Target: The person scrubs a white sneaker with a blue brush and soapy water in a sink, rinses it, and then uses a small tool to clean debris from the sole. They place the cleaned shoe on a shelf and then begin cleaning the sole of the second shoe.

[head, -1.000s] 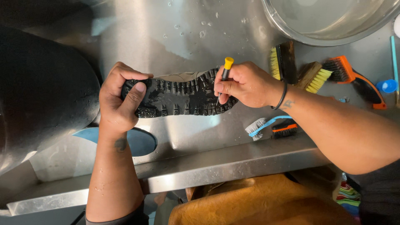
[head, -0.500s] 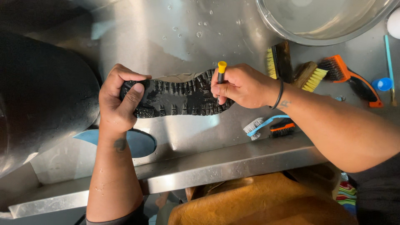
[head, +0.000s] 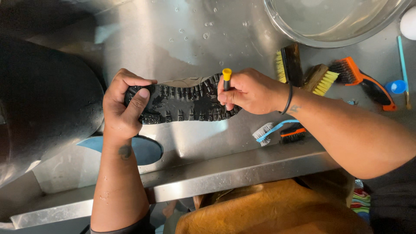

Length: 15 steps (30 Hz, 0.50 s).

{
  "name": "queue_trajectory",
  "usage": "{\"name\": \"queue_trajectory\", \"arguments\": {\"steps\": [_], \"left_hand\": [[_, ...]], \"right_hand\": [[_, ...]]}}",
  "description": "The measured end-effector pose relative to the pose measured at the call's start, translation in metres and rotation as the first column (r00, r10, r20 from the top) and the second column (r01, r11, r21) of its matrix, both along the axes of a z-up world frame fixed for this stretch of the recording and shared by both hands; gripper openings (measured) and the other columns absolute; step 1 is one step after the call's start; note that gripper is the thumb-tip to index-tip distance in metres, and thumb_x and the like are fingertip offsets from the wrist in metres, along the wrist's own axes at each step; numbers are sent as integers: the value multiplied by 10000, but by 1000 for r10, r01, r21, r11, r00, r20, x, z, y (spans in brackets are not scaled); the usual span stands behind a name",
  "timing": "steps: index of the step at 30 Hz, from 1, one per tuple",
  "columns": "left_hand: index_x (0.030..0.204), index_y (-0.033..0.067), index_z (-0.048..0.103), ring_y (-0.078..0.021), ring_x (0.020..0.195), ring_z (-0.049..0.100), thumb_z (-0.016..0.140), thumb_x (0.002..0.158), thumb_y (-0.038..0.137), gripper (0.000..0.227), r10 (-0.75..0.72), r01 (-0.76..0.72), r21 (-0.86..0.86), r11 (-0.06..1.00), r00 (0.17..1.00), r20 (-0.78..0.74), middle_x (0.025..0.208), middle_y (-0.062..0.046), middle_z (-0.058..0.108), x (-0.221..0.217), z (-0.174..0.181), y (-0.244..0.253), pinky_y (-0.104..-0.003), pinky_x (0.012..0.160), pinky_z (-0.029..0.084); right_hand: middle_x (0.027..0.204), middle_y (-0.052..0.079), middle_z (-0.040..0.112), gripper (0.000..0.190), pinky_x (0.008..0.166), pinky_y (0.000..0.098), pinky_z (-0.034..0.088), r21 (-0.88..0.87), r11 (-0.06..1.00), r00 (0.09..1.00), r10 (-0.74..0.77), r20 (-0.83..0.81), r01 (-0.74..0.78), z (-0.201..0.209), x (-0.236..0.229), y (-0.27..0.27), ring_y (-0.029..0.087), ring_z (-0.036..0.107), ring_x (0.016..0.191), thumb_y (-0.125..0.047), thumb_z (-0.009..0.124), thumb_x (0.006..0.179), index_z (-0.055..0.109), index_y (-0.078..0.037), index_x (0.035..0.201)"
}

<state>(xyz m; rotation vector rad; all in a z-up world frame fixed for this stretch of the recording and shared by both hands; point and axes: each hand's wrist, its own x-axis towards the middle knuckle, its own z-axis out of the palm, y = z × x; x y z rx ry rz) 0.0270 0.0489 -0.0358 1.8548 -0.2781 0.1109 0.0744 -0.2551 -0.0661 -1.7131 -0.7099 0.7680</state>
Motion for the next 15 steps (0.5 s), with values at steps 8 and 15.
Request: {"name": "queue_trajectory", "arguments": {"steps": [8, 15], "left_hand": [[985, -53, 619, -262, 802, 566, 596, 946, 80, 141, 1, -1, 1, 1000, 1000, -5, 899, -187, 601, 0, 0, 0, -349, 800, 414], [985, -50, 623, -248, 794, 559, 598, 947, 79, 136, 4, -4, -3, 1000, 1000, -6, 897, -179, 600, 0, -1, 0, -344, 797, 415]], "right_hand": [[721, 59, 727, 143, 759, 302, 571, 89, 994, 981, -49, -188, 67, 2, -2, 2, 149, 736, 712, -140, 585, 959, 670, -86, 857], [687, 99, 724, 154, 753, 321, 583, 88, 994, 986, -45, -162, 60, 3, -5, 3, 181, 739, 696, -147, 610, 950, 674, -58, 842]]}}
